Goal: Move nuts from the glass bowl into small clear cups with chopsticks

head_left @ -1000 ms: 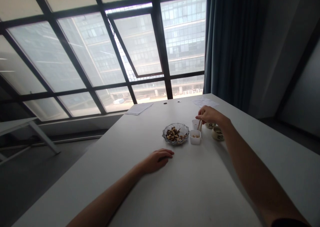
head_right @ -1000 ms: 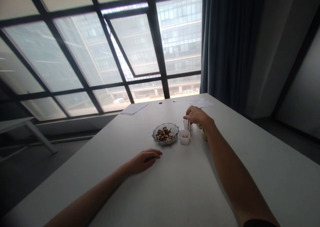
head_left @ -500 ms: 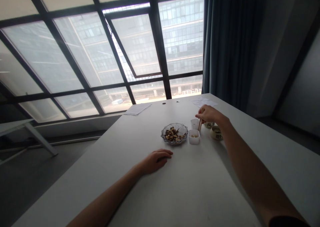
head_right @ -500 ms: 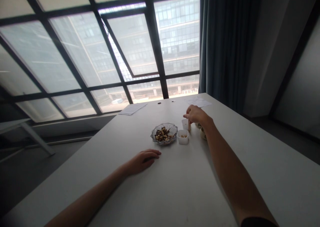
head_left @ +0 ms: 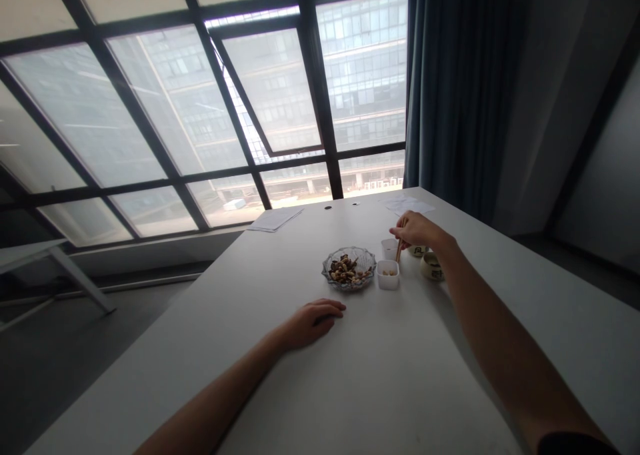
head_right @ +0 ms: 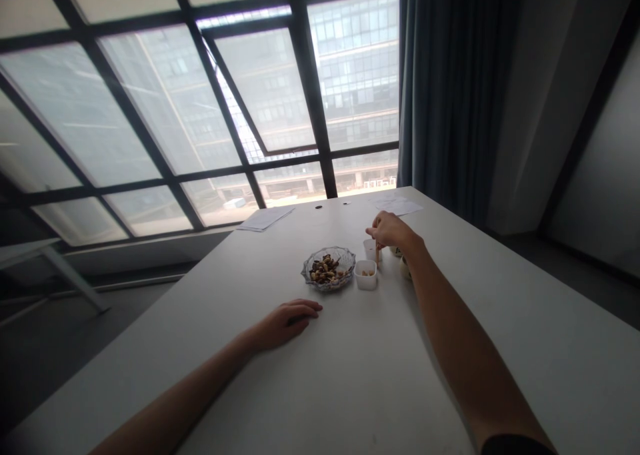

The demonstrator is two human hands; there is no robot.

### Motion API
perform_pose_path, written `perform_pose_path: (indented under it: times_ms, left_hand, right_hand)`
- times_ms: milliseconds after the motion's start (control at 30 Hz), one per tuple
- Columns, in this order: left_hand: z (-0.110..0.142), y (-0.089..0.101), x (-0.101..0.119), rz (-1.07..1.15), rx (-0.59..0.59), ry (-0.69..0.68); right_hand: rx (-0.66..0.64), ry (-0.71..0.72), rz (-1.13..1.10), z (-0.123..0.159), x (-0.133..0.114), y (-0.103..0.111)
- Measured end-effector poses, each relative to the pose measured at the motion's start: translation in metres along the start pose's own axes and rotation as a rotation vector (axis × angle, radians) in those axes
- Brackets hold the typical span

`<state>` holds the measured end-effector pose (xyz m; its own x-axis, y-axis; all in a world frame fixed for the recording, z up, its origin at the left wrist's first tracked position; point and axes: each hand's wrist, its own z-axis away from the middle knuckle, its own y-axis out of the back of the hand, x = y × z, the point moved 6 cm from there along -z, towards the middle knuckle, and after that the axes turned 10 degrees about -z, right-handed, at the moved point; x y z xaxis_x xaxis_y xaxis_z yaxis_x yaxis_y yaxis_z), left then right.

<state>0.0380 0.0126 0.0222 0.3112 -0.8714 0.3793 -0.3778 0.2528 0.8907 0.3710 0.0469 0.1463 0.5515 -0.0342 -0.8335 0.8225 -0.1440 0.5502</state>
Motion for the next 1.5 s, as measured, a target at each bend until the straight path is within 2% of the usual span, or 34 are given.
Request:
perform_pose_path:
  times_ms: [233,433,600,733,1000,1167,1500]
  left_hand:
    - [0.001,-0.001,-0.001,0.011,0.01,-0.004]
    - [0.001,-0.003,-0.004,0.002,0.008,-0.016]
    - [0.001,-0.004,-0.009,-0.001,0.012,-0.023]
    - [0.002,-0.003,-0.01,-0.003,0.006,-0.016]
    - [-0.001,-0.004,-0.006,-0.006,0.0,0.0]
    - [-0.002,-0.003,-0.002,0.003,-0.002,-0.003]
    - [-0.002,-0.001,0.0,0.016,0.024,-0.001]
  right_hand:
    - [0.027,-0.016,-0.01,0.004,-0.004,0.003]
    - [0.094,-0.036,-0.01,0.018,-0.012,0.018]
    - [0.182,0.083,0.073,0.043,-0.036,0.037]
    - [0.189,0.114,0.056,0.054,-0.047,0.038]
    - [0.045,-0.02,-0.026,0.023,-0.021,0.01]
    - [0.047,-0.052,-0.065,0.009,-0.007,0.007]
    - [0.045,-0.054,-0.065,-0.001,0.002,0.002]
